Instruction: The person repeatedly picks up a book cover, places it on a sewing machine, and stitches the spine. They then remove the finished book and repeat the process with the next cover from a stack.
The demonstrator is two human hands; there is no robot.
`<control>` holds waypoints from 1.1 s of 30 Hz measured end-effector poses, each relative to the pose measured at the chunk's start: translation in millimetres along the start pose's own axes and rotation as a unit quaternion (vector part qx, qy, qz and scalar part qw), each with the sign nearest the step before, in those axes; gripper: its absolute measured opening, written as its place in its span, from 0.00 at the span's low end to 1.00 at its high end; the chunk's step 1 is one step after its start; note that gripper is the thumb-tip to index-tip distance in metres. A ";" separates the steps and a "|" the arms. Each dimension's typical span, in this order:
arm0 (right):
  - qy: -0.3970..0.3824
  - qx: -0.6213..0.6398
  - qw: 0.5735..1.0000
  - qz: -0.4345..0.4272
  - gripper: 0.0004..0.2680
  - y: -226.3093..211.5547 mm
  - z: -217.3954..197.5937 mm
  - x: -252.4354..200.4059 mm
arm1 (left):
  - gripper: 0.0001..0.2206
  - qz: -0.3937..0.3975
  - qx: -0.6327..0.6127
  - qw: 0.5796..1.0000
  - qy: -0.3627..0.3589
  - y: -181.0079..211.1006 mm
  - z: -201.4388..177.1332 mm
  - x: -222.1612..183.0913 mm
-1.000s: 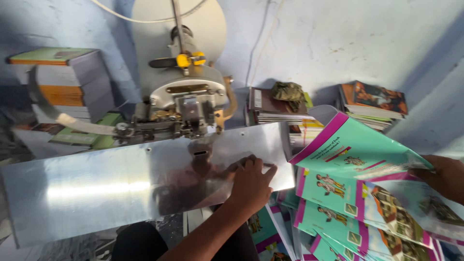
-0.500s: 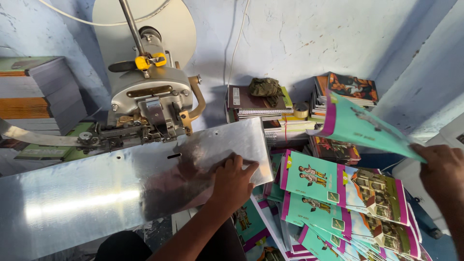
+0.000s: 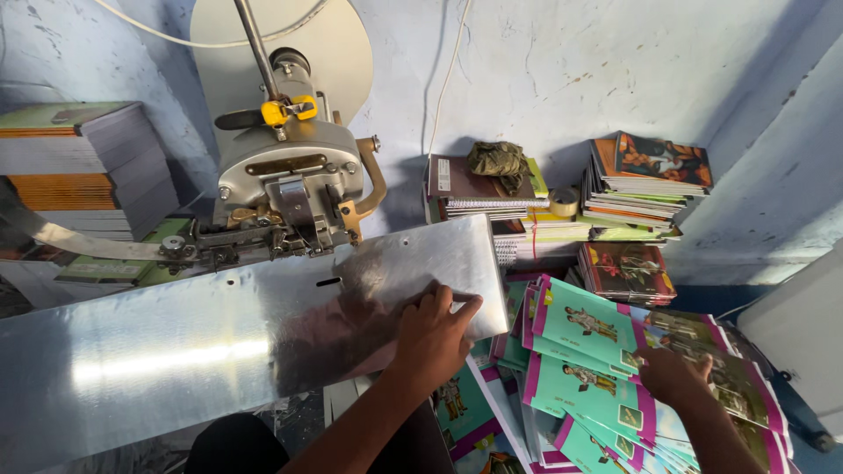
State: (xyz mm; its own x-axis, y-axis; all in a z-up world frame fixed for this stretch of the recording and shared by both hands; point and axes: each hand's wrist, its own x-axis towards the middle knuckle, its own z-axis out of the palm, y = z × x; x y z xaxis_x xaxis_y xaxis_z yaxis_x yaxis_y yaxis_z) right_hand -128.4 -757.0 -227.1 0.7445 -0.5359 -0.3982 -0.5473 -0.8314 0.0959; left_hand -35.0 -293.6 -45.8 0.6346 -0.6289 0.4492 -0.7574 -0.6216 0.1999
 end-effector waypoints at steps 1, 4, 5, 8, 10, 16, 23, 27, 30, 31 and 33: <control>0.001 -0.002 1.000 -0.001 0.16 -2.8 -3.3 -0.8 | 0.30 -0.002 0.000 1.000 -0.006 -0.4 0.3 0.3; 0.016 0.001 1.000 -0.001 0.15 -6.6 -16.5 -5.8 | 0.30 -0.004 0.001 1.000 -0.015 -0.9 0.8 -0.1; 0.030 0.009 1.000 -0.002 0.15 -6.6 -21.9 -8.6 | 0.30 -0.005 0.002 1.000 -0.016 -1.0 0.8 -0.5; 0.059 0.013 0.998 -0.001 0.14 -8.9 -41.1 -19.2 | 0.31 -0.001 0.005 1.000 -0.005 -1.2 -0.5 -0.9; 0.083 0.017 0.996 -0.004 0.14 -14.6 -56.4 -27.0 | 0.31 0.000 0.001 1.000 -0.004 -0.5 -2.0 -1.0; 0.197 0.053 0.977 -0.062 0.16 -58.7 -103.7 -56.1 | 0.32 -0.004 -0.056 0.997 -0.046 -5.9 -10.2 -1.9; 0.425 0.117 0.863 -0.246 0.12 -150.8 -148.5 -109.3 | 0.25 0.004 -0.139 0.990 0.007 -27.8 -24.5 -26.3; 0.441 0.151 0.829 -0.310 0.11 -208.4 -168.5 -143.3 | 0.12 -0.017 -0.090 0.994 0.051 -47.0 -38.8 -43.0; 0.448 0.176 0.791 -0.379 0.16 -246.9 -177.7 -162.4 | 0.03 -0.028 -0.067 0.992 0.107 -63.1 -53.2 -56.6; 0.454 0.166 0.781 -0.396 0.17 -257.8 -179.4 -167.9 | 0.02 -0.040 -0.068 0.992 0.103 -68.5 -58.1 -59.3; 0.466 0.147 0.759 -0.430 0.19 -277.9 -180.9 -177.1 | 0.01 -0.058 -0.064 0.990 0.113 -76.4 -67.8 -67.1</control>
State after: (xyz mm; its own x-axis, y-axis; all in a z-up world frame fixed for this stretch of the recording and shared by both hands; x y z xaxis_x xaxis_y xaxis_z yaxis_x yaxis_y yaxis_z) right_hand -38.9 -457.6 -18.2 0.7467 0.2012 0.6340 0.3347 -0.9373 -0.0968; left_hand -30.0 -172.2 -32.2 0.6794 -0.4268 0.5969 -0.7033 -0.6107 0.3639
